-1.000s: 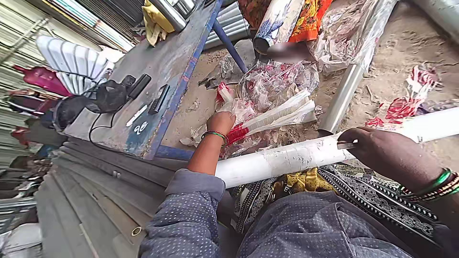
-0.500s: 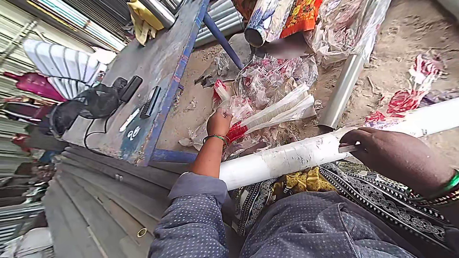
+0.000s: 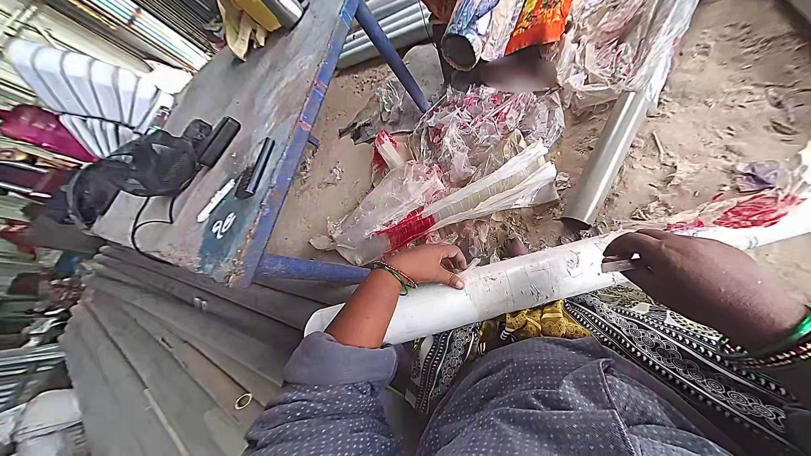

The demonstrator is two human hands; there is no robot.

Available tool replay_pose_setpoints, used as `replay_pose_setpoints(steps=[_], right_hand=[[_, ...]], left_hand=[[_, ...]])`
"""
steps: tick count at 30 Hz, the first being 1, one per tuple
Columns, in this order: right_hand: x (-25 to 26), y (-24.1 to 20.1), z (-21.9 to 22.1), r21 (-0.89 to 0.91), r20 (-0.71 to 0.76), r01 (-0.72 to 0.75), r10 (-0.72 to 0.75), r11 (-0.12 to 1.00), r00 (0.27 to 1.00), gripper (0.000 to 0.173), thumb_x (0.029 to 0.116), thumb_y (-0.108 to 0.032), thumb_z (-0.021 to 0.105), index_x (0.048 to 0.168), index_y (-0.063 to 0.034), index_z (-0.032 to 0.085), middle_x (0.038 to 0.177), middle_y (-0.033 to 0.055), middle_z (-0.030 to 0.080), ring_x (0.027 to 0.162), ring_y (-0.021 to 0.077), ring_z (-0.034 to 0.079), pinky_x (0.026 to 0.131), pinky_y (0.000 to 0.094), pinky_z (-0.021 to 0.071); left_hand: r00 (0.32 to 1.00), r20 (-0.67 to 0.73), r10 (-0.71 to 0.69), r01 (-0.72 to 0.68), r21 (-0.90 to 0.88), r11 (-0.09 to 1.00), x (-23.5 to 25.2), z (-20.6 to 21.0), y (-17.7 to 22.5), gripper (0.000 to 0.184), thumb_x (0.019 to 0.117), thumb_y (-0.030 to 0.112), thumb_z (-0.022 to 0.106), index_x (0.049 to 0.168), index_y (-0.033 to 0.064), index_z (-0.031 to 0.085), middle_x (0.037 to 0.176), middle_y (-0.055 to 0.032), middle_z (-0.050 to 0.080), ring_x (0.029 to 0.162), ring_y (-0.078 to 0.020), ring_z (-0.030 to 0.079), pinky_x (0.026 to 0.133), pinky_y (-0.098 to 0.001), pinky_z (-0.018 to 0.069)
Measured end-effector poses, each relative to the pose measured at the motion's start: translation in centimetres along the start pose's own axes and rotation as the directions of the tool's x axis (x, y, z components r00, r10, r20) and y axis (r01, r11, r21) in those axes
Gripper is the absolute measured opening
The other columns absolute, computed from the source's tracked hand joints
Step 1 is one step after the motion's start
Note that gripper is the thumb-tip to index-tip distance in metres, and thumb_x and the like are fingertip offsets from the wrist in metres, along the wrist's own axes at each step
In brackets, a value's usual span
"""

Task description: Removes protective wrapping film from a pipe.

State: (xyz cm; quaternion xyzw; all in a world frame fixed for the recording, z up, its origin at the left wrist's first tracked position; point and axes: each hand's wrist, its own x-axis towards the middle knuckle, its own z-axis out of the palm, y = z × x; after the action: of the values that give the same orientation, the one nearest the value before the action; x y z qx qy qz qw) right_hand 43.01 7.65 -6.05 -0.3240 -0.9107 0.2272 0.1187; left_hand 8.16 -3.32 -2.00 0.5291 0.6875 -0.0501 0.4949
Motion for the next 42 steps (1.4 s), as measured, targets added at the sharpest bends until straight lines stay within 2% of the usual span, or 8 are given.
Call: replay_pose_setpoints(steps=[5,10,15,24,29,32,35,42], right_hand=[[0.2,-0.3,0.2,-0.006,0.031,0.006,-0.006,1.0,0.999,0.008,0.0913,-0.006,0.072,0.099,-0.0051,0.073,0.09,0.0175,0.07,0.074,0.0403,0.069,0.059,0.0605,0.0508],[0.2,-0.2,0.4,-0.01,0.046,-0.005,0.006,1.0,0.999,0.008,0.0916,-0.006,0.072,0.1,-0.0046,0.073,0.09,0.0183,0.07,0.074,0.0416,0.068,0.059,0.0621,0.05],[0.3,0.2,0.6,-0.01,0.049,0.014,-0.013,1.0,0.999,0.009,0.093,-0.007,0.07,0.101,-0.0035,0.072,0.088,0.0204,0.07,0.073,0.0437,0.068,0.058,0.0642,0.0492],[0.5,-0.1,0.3,-0.013,0.051,0.025,-0.024,1.0,0.998,0.011,0.0945,-0.006,0.07,0.104,-0.0021,0.073,0.089,0.0224,0.07,0.076,0.0459,0.068,0.061,0.0666,0.049],[0.4,-0.5,0.2,-0.035,0.054,0.002,0.0,0.999,0.999,0.01,0.0964,-0.008,0.068,0.103,-0.0019,0.073,0.091,0.0243,0.071,0.079,0.048,0.069,0.063,0.0673,0.0488],[0.2,-0.7,0.1,-0.036,0.042,0.008,-0.007,0.999,0.999,0.01,0.0967,-0.008,0.067,0.103,-0.0018,0.072,0.09,0.0239,0.07,0.079,0.0476,0.069,0.063,0.0663,0.0491],[0.1,-1.1,-0.4,-0.05,0.05,0.003,-0.001,0.999,0.999,0.011,0.0974,-0.008,0.066,0.105,-0.003,0.073,0.092,0.0234,0.071,0.081,0.0473,0.069,0.064,0.0663,0.0492],[0.2,-1.4,-1.6,-0.047,0.195,-0.134,0.141,0.99,0.971,0.032,0.1006,-0.028,0.068,0.116,0.0007,0.069,0.1,0.0264,0.07,0.094,0.0492,0.068,0.078,0.0694,0.0481]], left_hand=[[0.974,-0.033,0.223,-0.225,-0.063,0.972,0.1,1.1,-0.9,0.01,0.0867,0.002,0.074,0.093,-0.0039,0.07,0.11,-0.0108,0.061,0.1,-0.0086,0.056,0.085,-0.0206,0.0477],[0.956,-0.244,0.162,-0.12,0.181,0.976,-0.3,1.7,0.4,0.015,0.0967,0.013,0.067,0.102,-0.0012,0.07,0.104,-0.0133,0.067,0.094,-0.0204,0.063,0.087,-0.0403,0.0505],[0.659,-0.732,0.173,-0.05,0.188,0.981,0.1,2.0,-0.5,0.024,0.1015,0.019,0.061,0.113,-0.0023,0.064,0.092,-0.0174,0.069,0.084,-0.0317,0.068,0.079,-0.0535,0.0531],[0.585,-0.809,-0.054,0.083,-0.007,0.997,-2.0,0.7,-0.5,0.024,0.1061,0.021,0.053,0.115,0.0045,0.068,0.085,-0.0106,0.07,0.073,-0.0223,0.066,0.073,-0.0446,0.0542],[0.611,-0.777,-0.148,0.175,-0.049,0.983,-2.4,-1.2,-1.1,0.052,0.1012,-0.004,0.045,0.151,0.012,0.047,0.161,-0.0157,0.036,0.133,-0.0317,0.054,0.106,-0.0474,0.046],[0.643,-0.703,-0.304,0.269,-0.163,0.949,-1.5,-1.9,-2.6,0.058,0.106,0.008,0.042,0.161,0.0168,0.027,0.138,-0.0129,0.063,0.113,-0.0304,0.068,0.097,-0.0502,0.0529],[0.628,-0.683,-0.373,0.351,-0.18,0.919,-1.1,-1.9,-2.8,0.043,0.1105,0.024,0.039,0.152,0.0171,0.046,0.1,-0.0153,0.075,0.081,-0.0294,0.073,0.08,-0.0494,0.0569],[0.459,-0.882,-0.102,0.222,0.003,0.975,-4.5,-1.9,-0.9,0.041,0.1022,0.022,0.059,0.141,0.008,0.058,0.122,-0.0156,0.068,0.11,-0.0332,0.066,0.096,-0.0546,0.0492]])
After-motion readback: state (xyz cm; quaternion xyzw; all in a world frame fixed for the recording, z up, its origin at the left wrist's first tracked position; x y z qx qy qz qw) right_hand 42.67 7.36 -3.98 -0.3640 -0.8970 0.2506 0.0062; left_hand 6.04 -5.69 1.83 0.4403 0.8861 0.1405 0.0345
